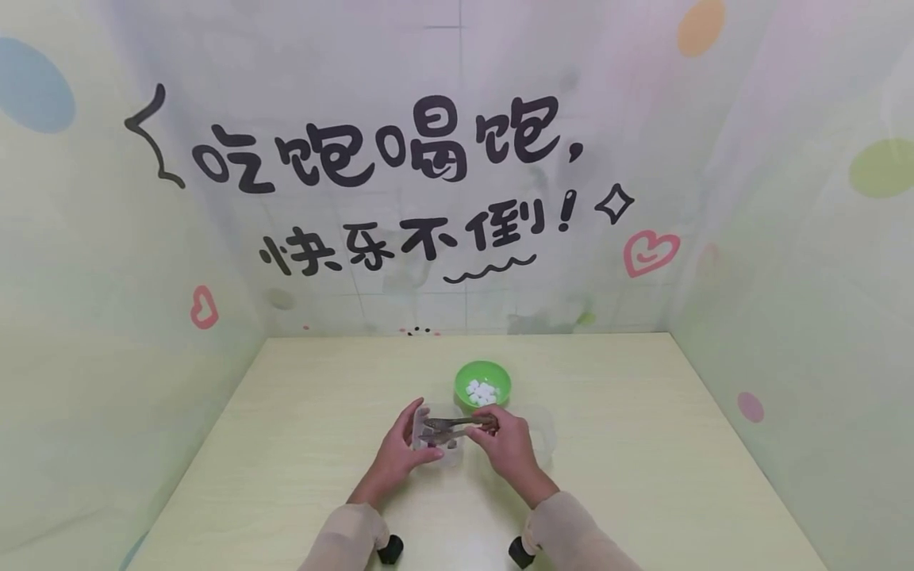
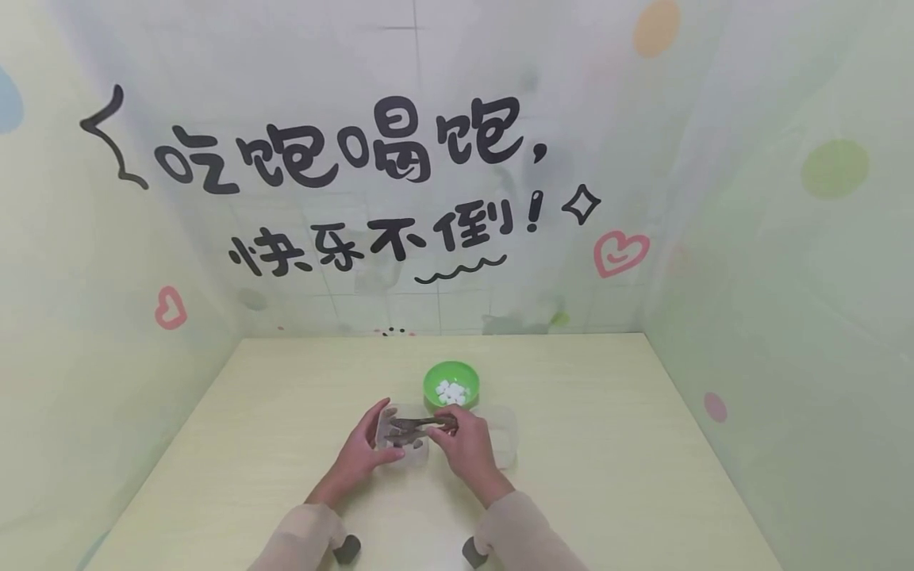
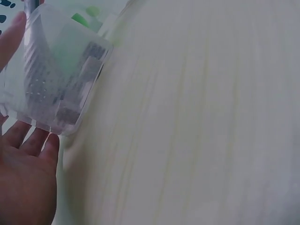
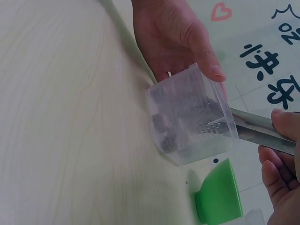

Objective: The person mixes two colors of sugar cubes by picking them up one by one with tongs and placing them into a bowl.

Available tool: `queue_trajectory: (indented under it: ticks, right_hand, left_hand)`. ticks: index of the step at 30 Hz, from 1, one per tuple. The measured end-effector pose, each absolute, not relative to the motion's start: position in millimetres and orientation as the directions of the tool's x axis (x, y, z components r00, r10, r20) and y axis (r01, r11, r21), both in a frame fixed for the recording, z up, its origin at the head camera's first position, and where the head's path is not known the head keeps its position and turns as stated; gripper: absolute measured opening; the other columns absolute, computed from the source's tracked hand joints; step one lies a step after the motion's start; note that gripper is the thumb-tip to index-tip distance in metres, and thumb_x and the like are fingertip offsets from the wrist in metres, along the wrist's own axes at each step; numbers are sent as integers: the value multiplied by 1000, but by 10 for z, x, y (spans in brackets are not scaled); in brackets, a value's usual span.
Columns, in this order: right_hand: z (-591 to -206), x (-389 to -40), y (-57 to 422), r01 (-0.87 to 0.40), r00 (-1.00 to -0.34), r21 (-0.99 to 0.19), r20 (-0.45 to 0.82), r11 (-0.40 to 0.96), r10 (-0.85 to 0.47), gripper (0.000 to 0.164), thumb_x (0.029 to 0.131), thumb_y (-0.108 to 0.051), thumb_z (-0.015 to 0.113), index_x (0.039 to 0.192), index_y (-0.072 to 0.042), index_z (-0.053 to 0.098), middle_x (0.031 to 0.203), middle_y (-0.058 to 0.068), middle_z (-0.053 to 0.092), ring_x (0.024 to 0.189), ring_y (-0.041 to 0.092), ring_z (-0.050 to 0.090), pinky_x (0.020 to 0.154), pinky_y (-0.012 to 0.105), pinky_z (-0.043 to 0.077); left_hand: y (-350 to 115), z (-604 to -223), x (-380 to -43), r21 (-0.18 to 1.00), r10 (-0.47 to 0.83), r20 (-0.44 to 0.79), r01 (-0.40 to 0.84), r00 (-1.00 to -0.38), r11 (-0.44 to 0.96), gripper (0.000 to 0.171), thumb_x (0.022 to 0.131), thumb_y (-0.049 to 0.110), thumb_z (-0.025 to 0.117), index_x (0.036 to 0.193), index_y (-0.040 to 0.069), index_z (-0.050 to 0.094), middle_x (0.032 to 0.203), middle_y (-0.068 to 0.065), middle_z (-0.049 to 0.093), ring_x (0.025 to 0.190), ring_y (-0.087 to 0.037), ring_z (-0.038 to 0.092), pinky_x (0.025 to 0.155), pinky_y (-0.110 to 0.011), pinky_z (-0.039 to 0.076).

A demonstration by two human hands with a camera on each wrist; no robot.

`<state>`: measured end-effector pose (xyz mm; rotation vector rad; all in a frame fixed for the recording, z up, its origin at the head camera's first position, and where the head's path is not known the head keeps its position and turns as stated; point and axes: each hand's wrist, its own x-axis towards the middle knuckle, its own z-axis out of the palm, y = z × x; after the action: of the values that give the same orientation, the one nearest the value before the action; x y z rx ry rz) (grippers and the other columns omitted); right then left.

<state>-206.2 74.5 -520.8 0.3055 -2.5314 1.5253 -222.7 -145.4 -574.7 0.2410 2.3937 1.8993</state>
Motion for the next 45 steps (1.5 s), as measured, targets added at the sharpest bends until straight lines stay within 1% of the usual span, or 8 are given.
queue_trajectory:
  ticks: [4,10,17,21,27,34,39,45]
  right_hand:
    - [-5181,-2055,723,-263,-964,-842,247,470,-97,23,85,-14,78,104,-5,70,93,9,76,77,11,67,62,17,56]
    - [-5167,-2053,701,-275,-961,-828,248,489,-120,24,85,-14,78,105,-2,70,96,10,77,78,12,68,62,17,56]
    - [-5170,-2054,675,-296,-954,-811,279,504,-111,21,85,-13,78,102,-5,70,90,9,76,77,13,69,63,17,57]
    - [-5152,-2040,663,-301,-951,-787,287,538,-113,23,85,-15,78,104,-5,71,93,9,77,78,13,69,64,18,57]
    - [-5127,-2042,659,-300,-953,-768,271,566,-136,24,86,-17,77,107,-6,70,96,9,76,79,13,68,66,18,57]
    - [-5118,-2043,653,-294,-955,-764,262,575,-140,24,85,-16,77,106,-6,70,94,8,76,77,11,67,64,17,56]
    - [-5086,-2036,663,-293,-955,-765,256,574,-147,25,85,-16,77,107,-5,70,93,8,76,76,10,66,62,16,55]
    - [-5013,-2026,708,-272,-962,-768,227,579,-152,25,84,-16,79,104,-6,71,86,5,74,70,6,61,55,15,50]
  left_hand:
    - [-1461,-5744,-2231,971,173,34,73,-984,227,98,77,11,85,157,13,28,156,-20,40,143,-42,40,120,-57,33]
    - [-1467,-5723,-2229,972,173,22,61,-985,226,97,76,12,86,156,15,31,155,-18,44,144,-39,40,122,-56,30]
    - [-1472,-5710,-2235,969,173,16,58,-985,242,94,75,14,86,154,14,35,153,-18,46,145,-39,39,123,-55,29]
    - [-1469,-5697,-2235,965,173,18,62,-985,255,93,76,13,86,154,13,35,152,-18,47,144,-39,40,122,-56,29]
    - [-1479,-5695,-2238,962,176,27,73,-984,264,94,76,15,86,154,13,34,152,-19,46,144,-39,40,122,-55,30]
    - [-1481,-5692,-2234,972,173,25,64,-985,224,94,74,11,87,153,13,36,151,-20,47,142,-39,43,122,-55,31]
    - [-1477,-5682,-2233,973,167,21,58,-986,223,94,74,11,86,153,14,36,151,-19,48,141,-40,44,121,-55,32]
    - [-1476,-5696,-2242,963,171,4,49,-985,263,94,75,16,87,153,15,36,151,-17,48,142,-39,43,120,-55,34]
